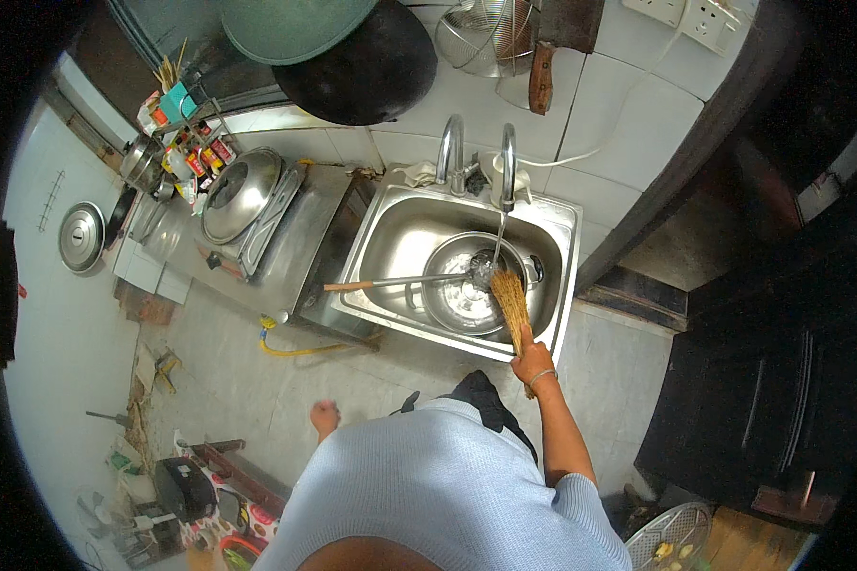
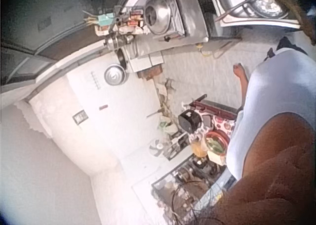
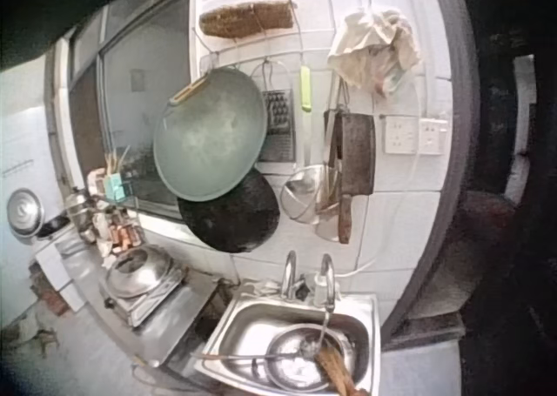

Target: The person fills a metal ladle with water from a sink and pours it into a large wok on a stove. They then use a straw broom to scrub the inside of the wok and a metal pot. The person rinses the broom and ladle under the tap and places them in the sink.

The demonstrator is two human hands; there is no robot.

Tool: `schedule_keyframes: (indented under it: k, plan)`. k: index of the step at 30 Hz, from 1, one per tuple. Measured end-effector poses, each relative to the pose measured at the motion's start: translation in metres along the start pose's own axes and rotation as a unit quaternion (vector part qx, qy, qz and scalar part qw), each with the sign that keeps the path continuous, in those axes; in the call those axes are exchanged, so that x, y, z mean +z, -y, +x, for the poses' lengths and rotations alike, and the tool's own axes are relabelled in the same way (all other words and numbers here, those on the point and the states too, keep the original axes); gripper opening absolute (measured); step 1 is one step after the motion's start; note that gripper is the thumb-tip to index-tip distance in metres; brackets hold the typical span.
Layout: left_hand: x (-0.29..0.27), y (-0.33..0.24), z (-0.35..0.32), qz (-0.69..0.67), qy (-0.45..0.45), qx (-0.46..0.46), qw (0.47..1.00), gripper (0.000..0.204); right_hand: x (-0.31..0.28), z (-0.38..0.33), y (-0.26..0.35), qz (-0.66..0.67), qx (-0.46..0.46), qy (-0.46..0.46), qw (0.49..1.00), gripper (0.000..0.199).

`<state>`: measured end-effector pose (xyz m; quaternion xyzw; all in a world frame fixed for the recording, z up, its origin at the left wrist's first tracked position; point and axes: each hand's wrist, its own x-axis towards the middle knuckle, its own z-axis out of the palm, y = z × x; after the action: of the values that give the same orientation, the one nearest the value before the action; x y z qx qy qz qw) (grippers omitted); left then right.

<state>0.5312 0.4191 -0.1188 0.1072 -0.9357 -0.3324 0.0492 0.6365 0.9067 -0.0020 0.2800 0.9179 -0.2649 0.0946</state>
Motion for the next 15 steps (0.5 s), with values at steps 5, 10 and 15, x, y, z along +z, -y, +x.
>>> schedule_keyframes:
  k: [5,10,15]
  plan:
    - [-0.032,-0.144,0.077,0.021,-0.036,0.211,0.977,0.013,-0.012,0.000,-0.012,0.218,0.028,0.057,0.974,0.071]
    - [0.005,-0.228,0.135,0.042,-0.058,0.338,0.939,0.013,-0.062,-0.010,0.010,0.216,-0.006,0.156,0.964,0.065]
    - [0.052,-0.250,0.154,0.329,0.033,0.399,0.855,0.020,-0.042,-0.001,-0.024,0.135,-0.148,0.080,0.976,0.063]
